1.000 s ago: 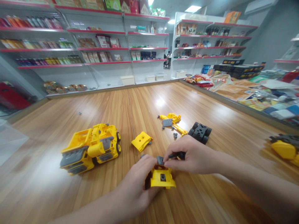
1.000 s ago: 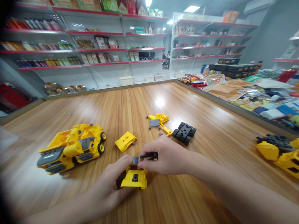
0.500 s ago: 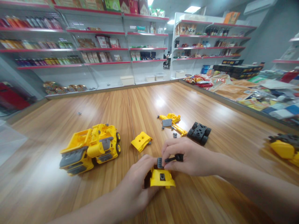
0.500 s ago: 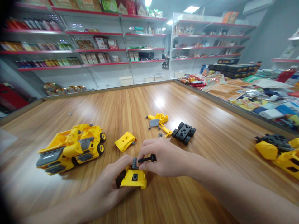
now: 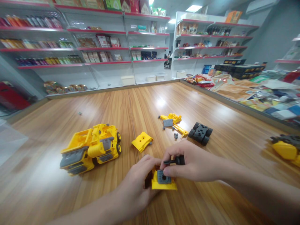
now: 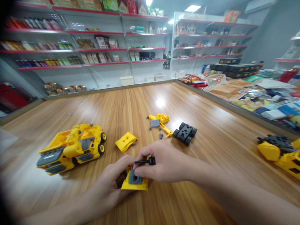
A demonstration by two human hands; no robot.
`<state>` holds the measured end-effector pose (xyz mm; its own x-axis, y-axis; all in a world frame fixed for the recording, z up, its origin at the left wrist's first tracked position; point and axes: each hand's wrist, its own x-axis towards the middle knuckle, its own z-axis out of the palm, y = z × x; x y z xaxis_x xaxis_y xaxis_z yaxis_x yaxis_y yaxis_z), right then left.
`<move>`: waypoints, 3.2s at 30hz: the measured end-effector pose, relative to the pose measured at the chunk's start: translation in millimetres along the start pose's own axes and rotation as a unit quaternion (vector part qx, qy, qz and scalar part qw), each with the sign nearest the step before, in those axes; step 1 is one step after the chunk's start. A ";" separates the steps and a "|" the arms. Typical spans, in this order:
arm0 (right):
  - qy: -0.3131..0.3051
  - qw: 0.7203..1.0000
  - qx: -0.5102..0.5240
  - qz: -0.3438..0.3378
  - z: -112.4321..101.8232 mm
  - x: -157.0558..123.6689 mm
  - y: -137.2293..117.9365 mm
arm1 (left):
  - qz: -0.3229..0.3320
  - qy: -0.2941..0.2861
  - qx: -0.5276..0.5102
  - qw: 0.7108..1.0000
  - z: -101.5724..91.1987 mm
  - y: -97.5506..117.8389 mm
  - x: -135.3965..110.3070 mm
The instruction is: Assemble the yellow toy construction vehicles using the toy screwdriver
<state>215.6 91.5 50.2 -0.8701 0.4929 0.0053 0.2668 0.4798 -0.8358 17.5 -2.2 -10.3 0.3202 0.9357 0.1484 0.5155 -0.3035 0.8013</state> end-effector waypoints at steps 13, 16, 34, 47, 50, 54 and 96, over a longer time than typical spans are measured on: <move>0.014 0.993 -0.115 -0.039 0.9 -1.7 -3.2 | 0.007 -0.002 -0.011 1.000 -1.1 1.3 -0.3; 0.061 0.995 -0.075 -0.039 0.5 0.9 0.6 | 0.051 -0.023 -0.033 0.998 -6.6 8.4 0.8; 0.120 0.975 -0.189 0.008 4.6 7.0 24.5 | 0.023 0.014 0.008 1.000 -3.1 7.4 -6.5; 0.013 0.960 -0.279 0.018 -2.2 5.1 27.1 | 0.093 -0.109 -0.074 0.987 -12.2 17.7 -1.8; -0.001 0.957 -0.289 0.005 -2.3 4.6 26.2 | 0.100 -0.074 -0.093 0.988 -8.7 12.9 -1.6; 0.033 0.956 -0.291 0.004 -4.7 5.5 25.7 | 0.097 -0.052 -0.097 0.989 -5.1 7.5 -1.3; 0.076 0.930 -0.223 -0.281 7.8 -4.3 7.8 | -0.033 0.058 -0.087 0.994 -0.3 -0.2 7.3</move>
<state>218.1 87.5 39.4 -0.8650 0.1537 0.4776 -0.0374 0.9295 -0.3668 19.5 4.7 -9.2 0.1917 0.9700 0.1496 0.3844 -0.2144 0.8979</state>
